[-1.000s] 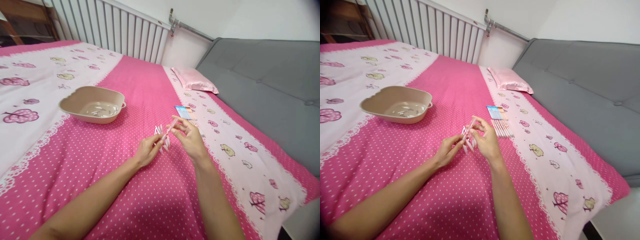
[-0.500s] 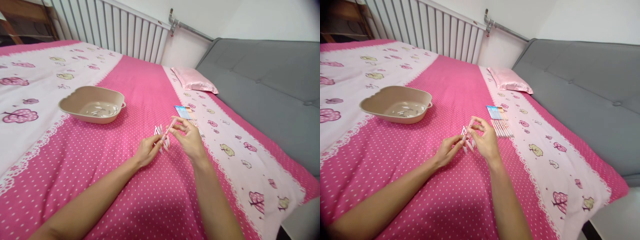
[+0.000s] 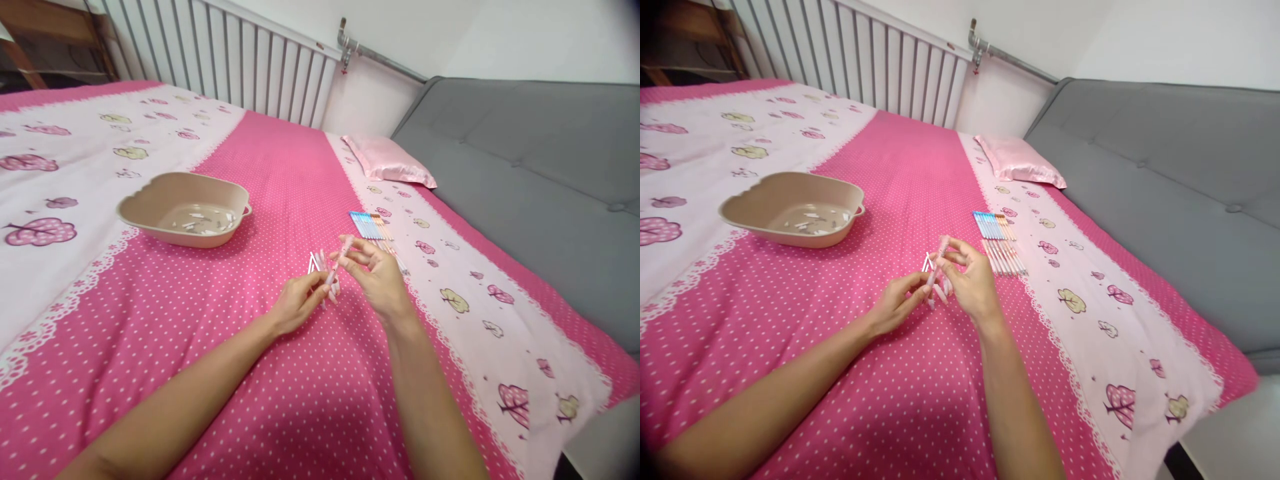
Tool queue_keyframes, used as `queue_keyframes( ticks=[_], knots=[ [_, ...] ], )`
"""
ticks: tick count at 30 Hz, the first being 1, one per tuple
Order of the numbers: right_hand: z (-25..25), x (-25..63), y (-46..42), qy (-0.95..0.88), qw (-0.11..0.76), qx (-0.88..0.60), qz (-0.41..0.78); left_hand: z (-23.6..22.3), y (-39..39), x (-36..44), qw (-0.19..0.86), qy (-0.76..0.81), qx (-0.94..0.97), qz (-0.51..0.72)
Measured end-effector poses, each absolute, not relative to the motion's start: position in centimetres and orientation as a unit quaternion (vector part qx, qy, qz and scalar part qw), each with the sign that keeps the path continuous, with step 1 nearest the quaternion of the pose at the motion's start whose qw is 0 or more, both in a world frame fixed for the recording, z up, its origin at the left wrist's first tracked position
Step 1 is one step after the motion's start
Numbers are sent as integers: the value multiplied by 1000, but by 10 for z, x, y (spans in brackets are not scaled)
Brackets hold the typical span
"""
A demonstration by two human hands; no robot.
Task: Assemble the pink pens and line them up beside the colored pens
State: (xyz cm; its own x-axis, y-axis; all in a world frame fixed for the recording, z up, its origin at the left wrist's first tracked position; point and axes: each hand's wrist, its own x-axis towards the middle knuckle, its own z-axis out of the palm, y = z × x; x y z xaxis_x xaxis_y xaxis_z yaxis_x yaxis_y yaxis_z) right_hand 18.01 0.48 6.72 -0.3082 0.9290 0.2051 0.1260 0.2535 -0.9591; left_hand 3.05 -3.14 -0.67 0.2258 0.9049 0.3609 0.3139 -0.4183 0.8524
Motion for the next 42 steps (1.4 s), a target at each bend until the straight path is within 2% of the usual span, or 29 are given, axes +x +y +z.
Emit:
queue_keyframes(
  ticks=[13,15,18,22,25,42],
  knots=[
    [63,176,5,-699,445,-458,322,-10,-30,33,293,445,688,492],
    [62,175,4,-695,446,-456,332,-10,-30,32,297,445,689,489],
    [62,176,3,-679,442,-421,409,-9,-31,31,313,435,691,485],
    [63,178,1,-651,396,-382,522,-7,-32,29,334,410,693,491],
    [64,177,1,-638,374,-376,559,-8,-32,29,348,397,688,498],
    [62,175,4,-663,395,-428,470,-5,-32,30,333,446,682,475]
  ],
)
